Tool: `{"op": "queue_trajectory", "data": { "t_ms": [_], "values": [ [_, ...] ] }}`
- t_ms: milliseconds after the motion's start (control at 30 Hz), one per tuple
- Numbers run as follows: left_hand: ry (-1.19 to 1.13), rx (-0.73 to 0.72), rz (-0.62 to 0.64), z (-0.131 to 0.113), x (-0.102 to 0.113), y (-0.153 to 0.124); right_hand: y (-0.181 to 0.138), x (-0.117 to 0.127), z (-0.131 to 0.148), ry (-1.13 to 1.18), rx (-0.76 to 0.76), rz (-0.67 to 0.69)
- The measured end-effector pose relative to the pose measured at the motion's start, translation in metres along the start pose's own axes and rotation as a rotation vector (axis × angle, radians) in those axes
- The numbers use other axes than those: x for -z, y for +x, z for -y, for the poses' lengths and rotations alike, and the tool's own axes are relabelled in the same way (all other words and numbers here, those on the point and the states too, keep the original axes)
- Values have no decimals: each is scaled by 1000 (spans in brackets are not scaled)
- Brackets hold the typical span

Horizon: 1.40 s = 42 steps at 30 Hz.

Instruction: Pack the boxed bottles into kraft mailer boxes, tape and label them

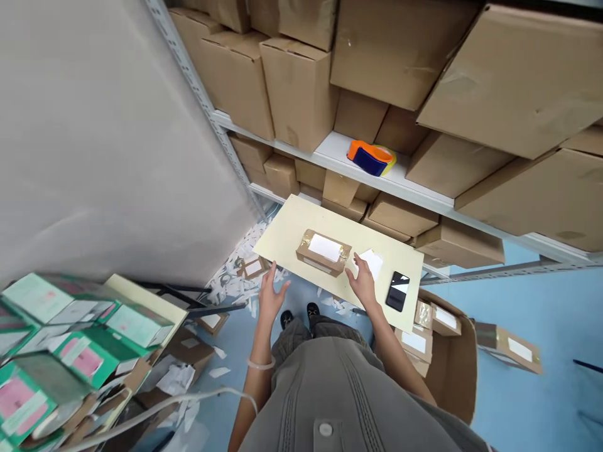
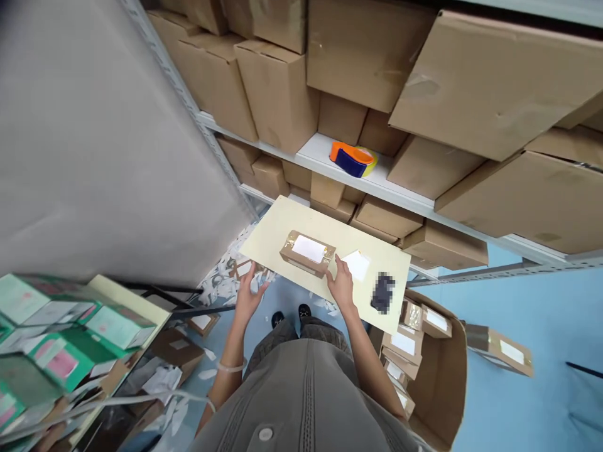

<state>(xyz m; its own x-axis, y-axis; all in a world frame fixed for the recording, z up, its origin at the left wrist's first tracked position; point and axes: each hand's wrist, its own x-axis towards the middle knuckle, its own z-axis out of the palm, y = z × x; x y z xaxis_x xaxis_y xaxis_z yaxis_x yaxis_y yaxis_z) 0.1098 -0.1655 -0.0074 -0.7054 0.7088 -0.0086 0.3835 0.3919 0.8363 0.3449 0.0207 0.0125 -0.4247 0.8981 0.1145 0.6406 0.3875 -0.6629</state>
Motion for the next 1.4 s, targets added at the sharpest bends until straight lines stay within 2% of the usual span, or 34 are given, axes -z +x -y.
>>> {"op": "queue_trajectory", "data": {
  "t_ms": [133, 267, 333, 433, 567, 667, 900, 1033, 1233, 1400],
  "values": [
    [22, -17, 113, 0, -25, 46, 1, -23, -22, 41, -217, -7],
    [40, 102, 230, 1, -53, 100, 12, -52, -30, 142, -474, -48],
    [65, 176, 334, -3, -66, 125, 22, -62, -27, 195, -577, -53],
    [121, 207, 506, -13, -81, 155, 36, -71, -15, 234, -704, -22],
    [189, 224, 648, -26, -93, 178, 50, -80, 3, 186, -884, 15],
    [170, 218, 700, -31, -98, 183, 54, -83, 8, 154, -962, 7],
    [214, 258, 722, -33, -101, 190, 57, -82, 8, 119, -982, 30],
    [309, 292, 729, -49, -102, 188, 56, -75, 16, 95, -1034, 18],
    [383, 173, 772, -95, -112, 159, 30, -33, 15, 100, -1089, -98],
    [394, 47, 844, -134, -141, 109, -22, 17, -1, 104, -1136, -257]
  ]
}}
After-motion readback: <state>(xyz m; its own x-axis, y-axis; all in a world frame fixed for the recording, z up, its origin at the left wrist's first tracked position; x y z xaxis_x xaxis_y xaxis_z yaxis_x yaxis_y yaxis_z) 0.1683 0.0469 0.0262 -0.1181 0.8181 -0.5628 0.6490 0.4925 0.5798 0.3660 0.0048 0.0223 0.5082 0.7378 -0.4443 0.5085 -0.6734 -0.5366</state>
